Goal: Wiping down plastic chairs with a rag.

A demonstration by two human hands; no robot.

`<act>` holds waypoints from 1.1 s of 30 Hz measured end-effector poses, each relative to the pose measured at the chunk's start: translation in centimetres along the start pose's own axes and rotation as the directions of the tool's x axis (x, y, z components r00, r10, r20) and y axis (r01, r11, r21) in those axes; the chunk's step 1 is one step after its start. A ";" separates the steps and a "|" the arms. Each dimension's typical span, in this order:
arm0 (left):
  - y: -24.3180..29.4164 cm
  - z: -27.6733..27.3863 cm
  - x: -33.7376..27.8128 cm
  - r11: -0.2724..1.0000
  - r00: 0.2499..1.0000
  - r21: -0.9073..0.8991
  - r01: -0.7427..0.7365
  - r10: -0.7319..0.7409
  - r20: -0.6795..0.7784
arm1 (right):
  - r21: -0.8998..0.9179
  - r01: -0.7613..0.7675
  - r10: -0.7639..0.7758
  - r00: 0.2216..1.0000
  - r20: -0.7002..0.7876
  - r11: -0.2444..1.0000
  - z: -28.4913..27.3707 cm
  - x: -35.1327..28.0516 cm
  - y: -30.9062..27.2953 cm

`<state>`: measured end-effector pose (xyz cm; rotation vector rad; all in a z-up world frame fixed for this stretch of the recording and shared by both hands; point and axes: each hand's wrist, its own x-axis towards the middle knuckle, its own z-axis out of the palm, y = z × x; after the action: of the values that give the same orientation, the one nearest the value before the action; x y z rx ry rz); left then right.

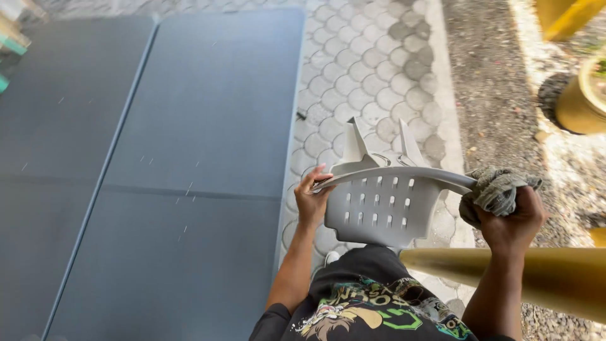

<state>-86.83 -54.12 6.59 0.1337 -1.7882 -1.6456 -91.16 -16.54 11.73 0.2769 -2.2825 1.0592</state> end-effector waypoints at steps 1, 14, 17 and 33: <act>-0.9 0.5 1.9 0.999 0.991 0.001 -0.037 0.036 0.127 | 0.023 -0.032 0.032 0.999 -0.021 0.999 -0.1 0.6 0.0; -20.5 19.7 26.2 0.858 0.830 -0.434 0.274 0.018 0.558 | 0.005 -0.277 0.275 0.953 -0.122 0.961 13.3 19.8 13.0; -23.0 23.5 32.8 0.682 0.793 -0.516 0.519 -0.157 0.589 | -0.188 -0.418 0.405 0.908 -0.105 0.889 15.7 27.5 16.0; -30.9 33.1 71.3 0.783 0.940 -0.612 0.114 0.116 0.322 | 0.292 -0.079 0.079 0.997 0.010 0.953 41.6 63.8 24.5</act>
<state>-169.99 -68.66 9.34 -0.4899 -1.3577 -2.2815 -170.33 -27.66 13.83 0.3042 -2.1459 1.4404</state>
